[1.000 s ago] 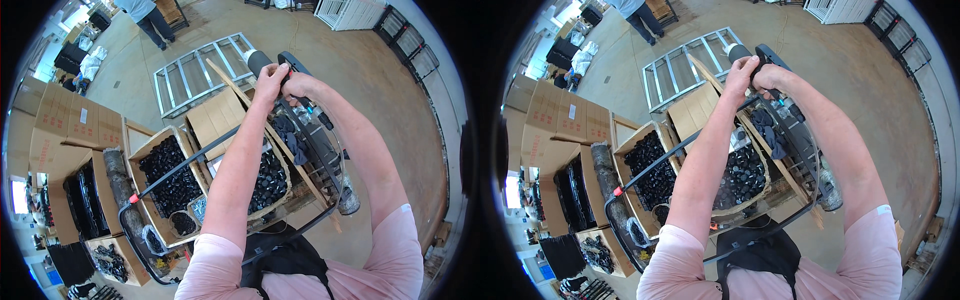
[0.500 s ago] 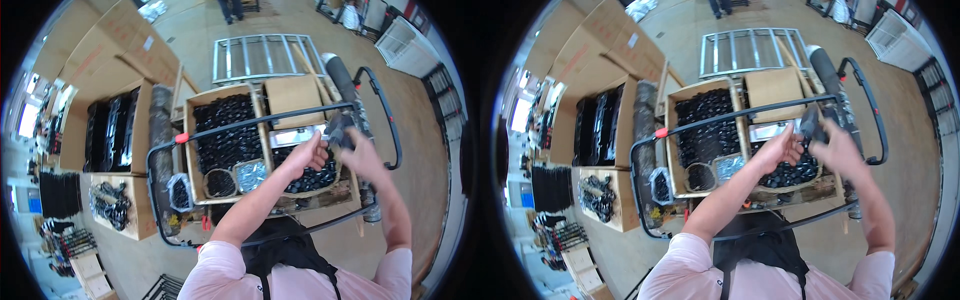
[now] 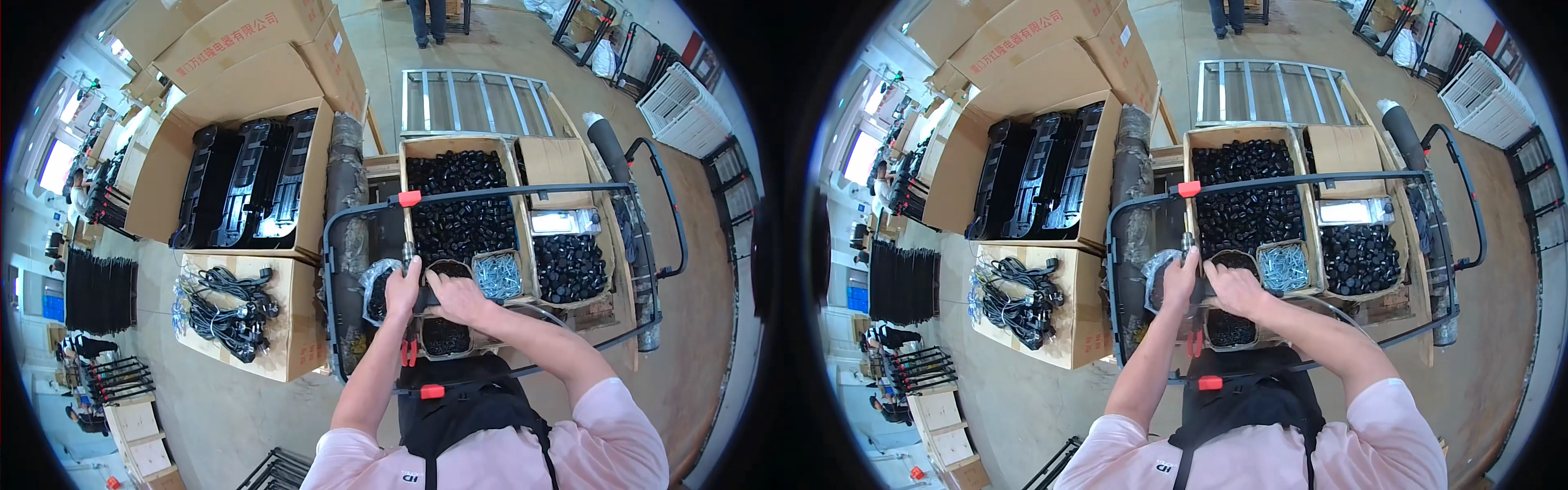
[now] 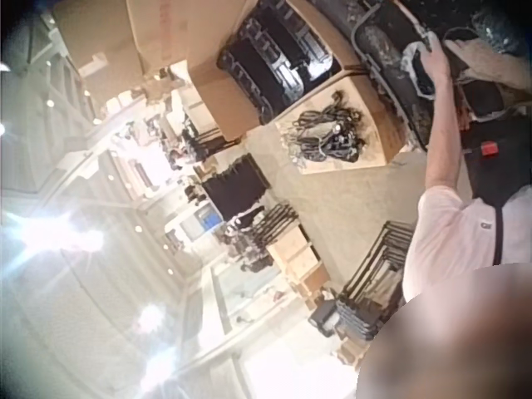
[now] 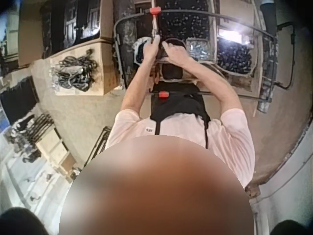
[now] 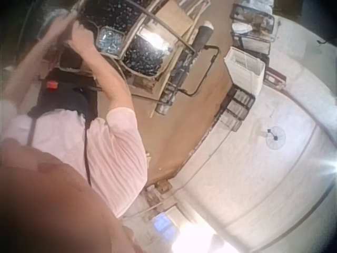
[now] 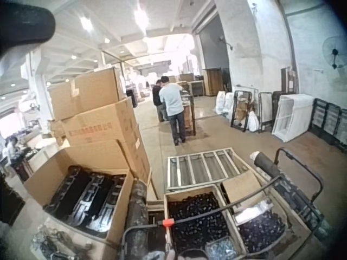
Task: Assembling the internal wires and external plastic housing of a handheld power tool using an electric screwdriver.
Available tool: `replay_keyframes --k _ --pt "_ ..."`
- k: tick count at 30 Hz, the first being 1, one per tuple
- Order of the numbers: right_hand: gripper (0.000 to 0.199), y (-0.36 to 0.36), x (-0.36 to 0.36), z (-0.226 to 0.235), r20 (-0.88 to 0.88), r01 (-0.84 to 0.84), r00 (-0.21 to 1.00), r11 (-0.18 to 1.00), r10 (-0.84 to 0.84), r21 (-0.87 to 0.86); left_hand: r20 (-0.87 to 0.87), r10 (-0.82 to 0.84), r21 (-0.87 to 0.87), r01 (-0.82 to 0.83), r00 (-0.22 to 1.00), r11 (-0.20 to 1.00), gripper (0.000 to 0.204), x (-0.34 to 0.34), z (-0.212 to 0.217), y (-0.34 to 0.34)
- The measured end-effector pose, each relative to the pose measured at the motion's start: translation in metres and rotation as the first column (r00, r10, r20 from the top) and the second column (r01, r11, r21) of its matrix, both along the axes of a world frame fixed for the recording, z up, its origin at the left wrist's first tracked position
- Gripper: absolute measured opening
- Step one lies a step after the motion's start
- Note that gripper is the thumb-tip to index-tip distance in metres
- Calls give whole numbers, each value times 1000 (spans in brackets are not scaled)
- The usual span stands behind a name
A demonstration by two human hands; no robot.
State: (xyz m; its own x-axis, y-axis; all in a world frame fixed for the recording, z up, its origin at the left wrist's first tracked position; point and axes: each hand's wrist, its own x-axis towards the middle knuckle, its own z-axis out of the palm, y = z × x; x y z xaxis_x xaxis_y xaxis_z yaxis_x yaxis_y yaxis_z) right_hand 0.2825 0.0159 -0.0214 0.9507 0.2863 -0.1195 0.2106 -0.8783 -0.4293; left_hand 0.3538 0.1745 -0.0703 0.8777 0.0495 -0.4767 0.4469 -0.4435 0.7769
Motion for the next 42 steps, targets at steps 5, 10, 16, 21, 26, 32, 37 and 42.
replay_keyframes --k 5,10,16,21,26,32,37,42 --pt "73 18 41 -4 -19 -6 1000 1000 6 -9 73 -80 125 71 994 990 77 38 -13 18" --pt "71 22 59 -5 -10 -26 1000 998 26 -49 93 -74 134 61 993 989 77 54 -20 19" --pt "71 18 60 -9 3 35 999 999 -35 -10 140 -177 191 149 974 970 79 61 -9 15" --pt "63 19 68 -13 3 40 999 999 -40 7 114 -138 203 113 984 973 79 67 -8 14" --pt "67 19 69 -18 25 44 999 997 -46 69 77 -193 286 164 978 944 80 72 -5 18" --pt "87 9 73 -33 41 42 998 994 -46 102 30 -241 285 223 970 932 82 66 4 13" --pt "95 8 78 -27 20 59 998 992 -62 115 41 -229 358 199 973 912 79 69 8 7" --pt "61 7 78 -26 48 -5 999 991 -1 135 55 -187 375 153 981 914 79 68 11 2"
